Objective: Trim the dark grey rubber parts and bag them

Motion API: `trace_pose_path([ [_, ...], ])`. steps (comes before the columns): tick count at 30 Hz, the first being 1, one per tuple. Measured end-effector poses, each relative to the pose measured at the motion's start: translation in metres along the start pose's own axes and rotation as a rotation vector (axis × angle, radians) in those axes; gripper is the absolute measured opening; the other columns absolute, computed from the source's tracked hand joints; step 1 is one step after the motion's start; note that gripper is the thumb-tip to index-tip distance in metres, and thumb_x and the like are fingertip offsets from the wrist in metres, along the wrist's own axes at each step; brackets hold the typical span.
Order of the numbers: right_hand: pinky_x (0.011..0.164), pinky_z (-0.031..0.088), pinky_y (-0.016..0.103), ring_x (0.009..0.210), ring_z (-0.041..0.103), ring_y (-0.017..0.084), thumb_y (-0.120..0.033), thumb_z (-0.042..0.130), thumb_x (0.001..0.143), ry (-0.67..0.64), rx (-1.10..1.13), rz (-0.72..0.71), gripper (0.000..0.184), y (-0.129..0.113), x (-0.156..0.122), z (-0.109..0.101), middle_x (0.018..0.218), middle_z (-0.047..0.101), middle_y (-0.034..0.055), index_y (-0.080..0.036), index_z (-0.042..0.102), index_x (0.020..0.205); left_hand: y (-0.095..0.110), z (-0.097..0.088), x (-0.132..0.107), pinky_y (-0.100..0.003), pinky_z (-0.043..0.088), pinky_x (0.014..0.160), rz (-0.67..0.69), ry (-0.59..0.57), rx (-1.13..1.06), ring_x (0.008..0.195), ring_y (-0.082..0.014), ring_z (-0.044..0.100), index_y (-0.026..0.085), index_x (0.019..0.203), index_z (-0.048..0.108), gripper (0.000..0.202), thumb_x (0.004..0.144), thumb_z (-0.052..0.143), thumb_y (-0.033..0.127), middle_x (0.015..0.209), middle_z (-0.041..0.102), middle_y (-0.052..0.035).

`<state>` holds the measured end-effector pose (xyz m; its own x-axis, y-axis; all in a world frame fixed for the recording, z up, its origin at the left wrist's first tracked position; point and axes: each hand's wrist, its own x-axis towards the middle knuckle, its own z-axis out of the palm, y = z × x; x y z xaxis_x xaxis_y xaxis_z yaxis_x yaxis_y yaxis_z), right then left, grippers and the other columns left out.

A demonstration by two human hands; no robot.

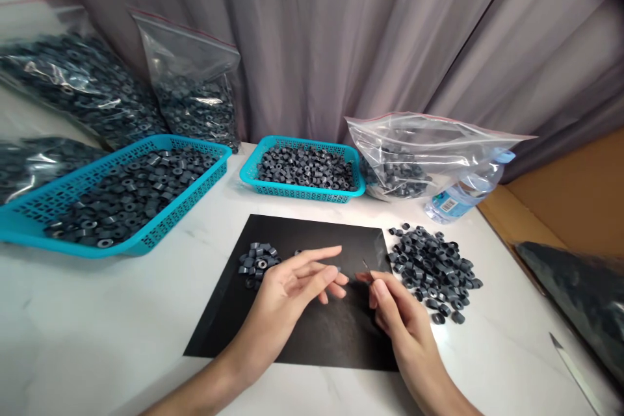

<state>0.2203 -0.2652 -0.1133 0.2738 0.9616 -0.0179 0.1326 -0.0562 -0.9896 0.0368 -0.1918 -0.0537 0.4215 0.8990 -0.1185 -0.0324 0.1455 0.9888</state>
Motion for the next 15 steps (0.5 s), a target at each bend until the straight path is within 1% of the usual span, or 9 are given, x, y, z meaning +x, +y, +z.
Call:
trace_pose_path([
  [2,0.056,0.035,0.027,0.067,0.048,0.016,-0.061,0.052,0.099,-0.003,-0.003,-0.004,0.046,0.0008,0.0004,0.0002,0.082,0.055,0.0023,-0.021,0.068,0.113,0.0008,0.0012,0.0000,-0.023,0.052,0.070,0.002,0.002,-0.025,0.079,-0.0148,0.072,0.023,0.109,0.076,0.024,0.092,0.070,0.037,0.089,0.080,-0.0026],
  [4,0.056,0.035,0.027,0.068,0.049,0.016,-0.060,0.051,0.100,-0.011,-0.004,-0.006,0.045,0.0014,0.0007,0.0007,0.082,0.056,0.0023,-0.021,0.068,0.113,0.0009,0.0026,-0.0005,-0.023,0.051,0.072,-0.017,0.010,-0.035,0.081,-0.0150,0.071,0.021,0.102,0.077,0.022,0.092,0.070,0.039,0.087,0.080,-0.0030],
  [6,0.056,0.035,0.026,0.069,0.049,0.016,-0.060,0.051,0.100,-0.010,-0.011,-0.018,0.044,0.0010,0.0010,0.0013,0.082,0.056,0.0021,-0.021,0.068,0.112,0.0008,0.0043,-0.0014,-0.024,0.052,0.077,-0.063,0.027,-0.077,0.086,-0.0165,0.072,0.021,0.103,0.078,0.027,0.093,0.067,0.043,0.088,0.080,-0.0040],
  [9,0.059,0.037,0.027,0.071,0.050,0.017,-0.060,0.049,0.101,-0.003,-0.030,-0.047,0.045,-0.0020,0.0014,0.0023,0.079,0.055,0.0019,-0.020,0.069,0.110,0.0008,0.0064,-0.0025,-0.029,0.055,0.085,-0.133,0.057,-0.186,0.096,-0.0206,0.072,0.020,0.108,0.078,0.036,0.095,0.063,0.049,0.096,0.081,-0.0075],
  [12,0.061,0.038,0.027,0.072,0.050,0.018,-0.061,0.045,0.102,0.005,-0.039,-0.057,0.047,-0.0052,0.0015,0.0030,0.078,0.053,0.0017,-0.020,0.068,0.106,0.0014,0.0072,-0.0026,-0.032,0.056,0.088,-0.158,0.057,-0.223,0.100,-0.0234,0.073,0.019,0.109,0.079,0.036,0.092,0.066,0.048,0.101,0.081,-0.0094],
  [15,0.062,0.038,0.027,0.072,0.050,0.018,-0.060,0.045,0.102,0.009,-0.048,-0.069,0.046,-0.0058,0.0015,0.0033,0.078,0.053,0.0017,-0.020,0.068,0.103,0.0021,0.0074,-0.0028,-0.033,0.056,0.090,-0.158,0.039,-0.213,0.102,-0.0239,0.073,0.020,0.109,0.079,0.033,0.091,0.068,0.045,0.101,0.082,-0.0088],
])
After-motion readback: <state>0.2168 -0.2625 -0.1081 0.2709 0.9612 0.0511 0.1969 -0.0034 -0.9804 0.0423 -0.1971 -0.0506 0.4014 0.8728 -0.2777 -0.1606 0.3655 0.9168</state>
